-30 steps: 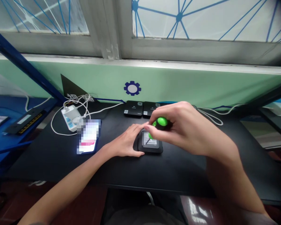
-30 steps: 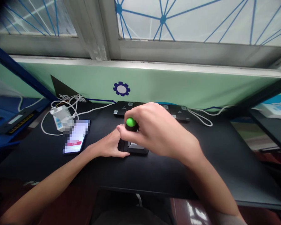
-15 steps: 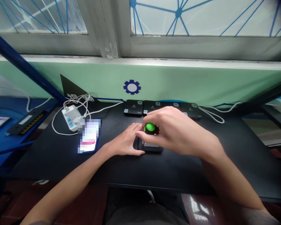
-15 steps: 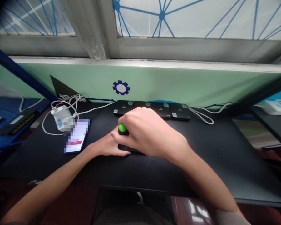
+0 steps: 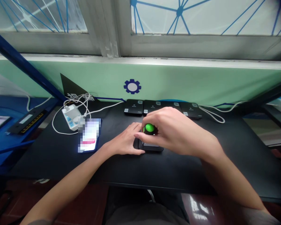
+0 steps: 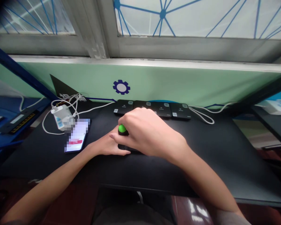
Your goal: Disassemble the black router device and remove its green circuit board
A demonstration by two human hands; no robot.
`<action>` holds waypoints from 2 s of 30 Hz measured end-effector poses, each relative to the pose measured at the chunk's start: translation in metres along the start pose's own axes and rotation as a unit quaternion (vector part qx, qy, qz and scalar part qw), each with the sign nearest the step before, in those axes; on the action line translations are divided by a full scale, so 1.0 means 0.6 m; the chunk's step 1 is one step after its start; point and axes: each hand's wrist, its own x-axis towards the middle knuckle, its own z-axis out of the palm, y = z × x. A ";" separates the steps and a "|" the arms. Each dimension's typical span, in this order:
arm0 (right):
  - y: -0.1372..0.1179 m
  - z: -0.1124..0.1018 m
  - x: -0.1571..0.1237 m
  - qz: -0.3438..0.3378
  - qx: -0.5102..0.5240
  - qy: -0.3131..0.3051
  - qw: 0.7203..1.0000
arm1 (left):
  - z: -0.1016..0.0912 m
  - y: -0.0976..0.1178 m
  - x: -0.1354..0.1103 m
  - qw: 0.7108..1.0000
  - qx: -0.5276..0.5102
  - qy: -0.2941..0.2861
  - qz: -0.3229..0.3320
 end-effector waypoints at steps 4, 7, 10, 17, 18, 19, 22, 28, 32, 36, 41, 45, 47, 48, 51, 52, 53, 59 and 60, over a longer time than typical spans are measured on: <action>-0.003 0.003 0.002 0.002 -0.002 -0.026 1.000 | 0.002 -0.004 -0.001 1.000 -0.002 -0.001 -0.005; -0.006 0.005 0.002 0.024 -0.012 -0.037 0.999 | 0.004 -0.009 -0.002 1.000 0.002 -0.002 0.007; -0.006 0.010 -0.003 0.040 -0.035 -0.038 0.998 | 0.004 -0.012 -0.003 1.000 0.000 0.000 0.023; -0.006 0.018 -0.011 0.031 -0.025 -0.024 0.999 | 0.009 -0.011 0.001 0.997 -0.021 -0.005 0.069; -0.006 0.017 -0.008 0.038 -0.012 -0.033 0.999 | 0.010 -0.010 0.002 0.997 -0.022 -0.008 0.073; -0.007 0.016 -0.005 0.048 0.002 -0.040 0.998 | 0.012 -0.010 0.002 0.997 -0.023 -0.011 0.074; -0.009 0.015 0.008 0.076 0.024 -0.050 0.996 | 0.014 -0.008 0.002 0.998 -0.033 -0.018 0.058; -0.024 0.027 0.019 0.058 -0.058 -0.023 0.996 | 0.008 -0.003 0.001 0.996 -0.089 -0.010 0.007; -0.037 0.029 0.017 0.103 -0.159 -0.013 0.982 | 0.009 0.000 0.001 0.998 -0.066 -0.013 0.016; -0.039 0.029 0.014 0.125 -0.217 0.017 0.968 | 0.010 -0.004 0.003 0.997 -0.069 0.003 0.028; -0.036 0.028 0.012 0.120 -0.221 -0.006 0.968 | 0.010 -0.016 0.007 0.994 -0.078 -0.017 0.077; -0.026 0.024 0.012 0.084 -0.179 -0.029 0.980 | 0.008 -0.018 0.007 0.995 -0.068 -0.013 0.066; -0.021 0.022 0.014 0.076 -0.153 -0.036 0.985 | 0.008 -0.017 0.006 0.997 -0.061 -0.010 0.056; -0.019 0.022 0.015 0.073 -0.137 -0.038 0.987 | 0.008 -0.017 0.006 0.997 -0.059 -0.008 0.052; -0.017 0.020 0.018 0.060 -0.087 -0.045 0.993 | 0.009 -0.019 0.005 0.997 -0.068 -0.008 0.041; -0.018 0.019 0.018 0.053 -0.073 -0.051 0.995 | 0.011 -0.020 0.004 0.997 -0.073 -0.009 0.036; -0.018 0.017 0.017 0.044 -0.060 -0.057 0.996 | 0.012 -0.021 0.004 0.996 -0.078 -0.009 0.030; -0.012 0.010 0.013 0.061 -0.025 -0.063 0.996 | 0.013 -0.024 0.006 0.997 -0.058 -0.017 0.038; -0.011 0.010 0.015 0.067 -0.036 -0.055 0.996 | 0.011 -0.023 0.007 0.997 -0.058 -0.016 0.041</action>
